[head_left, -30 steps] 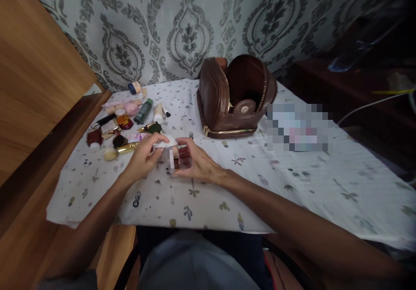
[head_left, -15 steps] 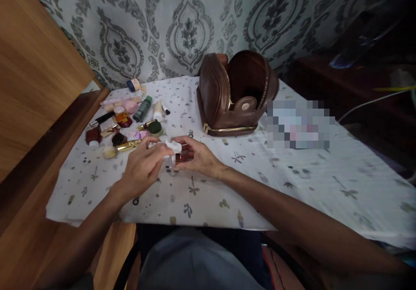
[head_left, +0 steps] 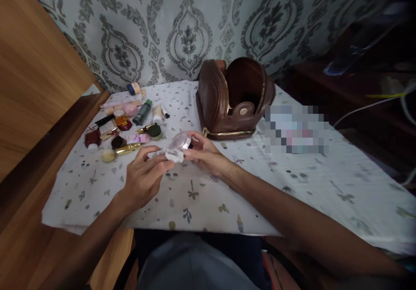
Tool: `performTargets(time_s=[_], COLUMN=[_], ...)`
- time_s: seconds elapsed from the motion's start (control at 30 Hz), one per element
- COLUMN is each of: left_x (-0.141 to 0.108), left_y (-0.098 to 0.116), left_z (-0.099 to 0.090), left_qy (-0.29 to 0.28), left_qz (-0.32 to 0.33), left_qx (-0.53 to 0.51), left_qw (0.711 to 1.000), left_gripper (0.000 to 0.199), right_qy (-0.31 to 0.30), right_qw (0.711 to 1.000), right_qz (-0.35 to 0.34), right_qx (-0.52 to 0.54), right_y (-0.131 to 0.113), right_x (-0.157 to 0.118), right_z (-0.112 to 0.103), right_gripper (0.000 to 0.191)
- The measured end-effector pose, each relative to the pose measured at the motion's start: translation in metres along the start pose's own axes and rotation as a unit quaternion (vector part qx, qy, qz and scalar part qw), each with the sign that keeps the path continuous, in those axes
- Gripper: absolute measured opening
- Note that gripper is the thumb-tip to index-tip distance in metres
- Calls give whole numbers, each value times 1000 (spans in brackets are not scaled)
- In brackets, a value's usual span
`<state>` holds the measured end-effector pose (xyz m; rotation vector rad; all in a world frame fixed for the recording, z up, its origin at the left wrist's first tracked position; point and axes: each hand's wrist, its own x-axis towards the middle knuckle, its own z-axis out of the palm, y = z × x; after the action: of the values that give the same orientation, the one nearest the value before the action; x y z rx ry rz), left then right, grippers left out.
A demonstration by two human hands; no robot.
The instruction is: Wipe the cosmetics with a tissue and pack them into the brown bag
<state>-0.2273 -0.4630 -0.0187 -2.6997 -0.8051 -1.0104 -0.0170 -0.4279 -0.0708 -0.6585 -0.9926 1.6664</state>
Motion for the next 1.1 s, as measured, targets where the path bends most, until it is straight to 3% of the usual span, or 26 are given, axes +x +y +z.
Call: performTargets(time_s=[0.23, 0.37, 0.5, 0.63, 0.83, 0.97, 1.1], left_x=[0, 2, 6, 10, 11, 8, 7], left_y=[-4, -8, -11, -11, -12, -13, -12], left_z=[-2, -3, -2, 0, 6, 12, 13], left_qy=[59, 82, 77, 56, 22, 10, 5], left_qz=[-8, -40, -116, -202, -325, -366, -393], left_qx=[-38, -50, -80, -141, -235, -310, -335], left_qw=[997, 995, 987, 967, 916, 877, 856], left_gripper=[32, 29, 18, 12, 15, 20, 27], right_qy=[-86, -159, -207, -185, -125, -82, -46], right_qw=[995, 985, 967, 968, 984, 990, 994], right_qz=[26, 46, 94, 105, 70, 48, 48], right_qx=[50, 56, 111, 135, 107, 104, 85], right_y=[-1, -3, -11, -13, -8, -6, -4], right_x=[-3, -9, -13, -13, -9, -5, -4], right_z=[-11, -8, 1, 3, 1, -1, 1], right_gripper=[48, 68, 81, 81, 71, 61, 58])
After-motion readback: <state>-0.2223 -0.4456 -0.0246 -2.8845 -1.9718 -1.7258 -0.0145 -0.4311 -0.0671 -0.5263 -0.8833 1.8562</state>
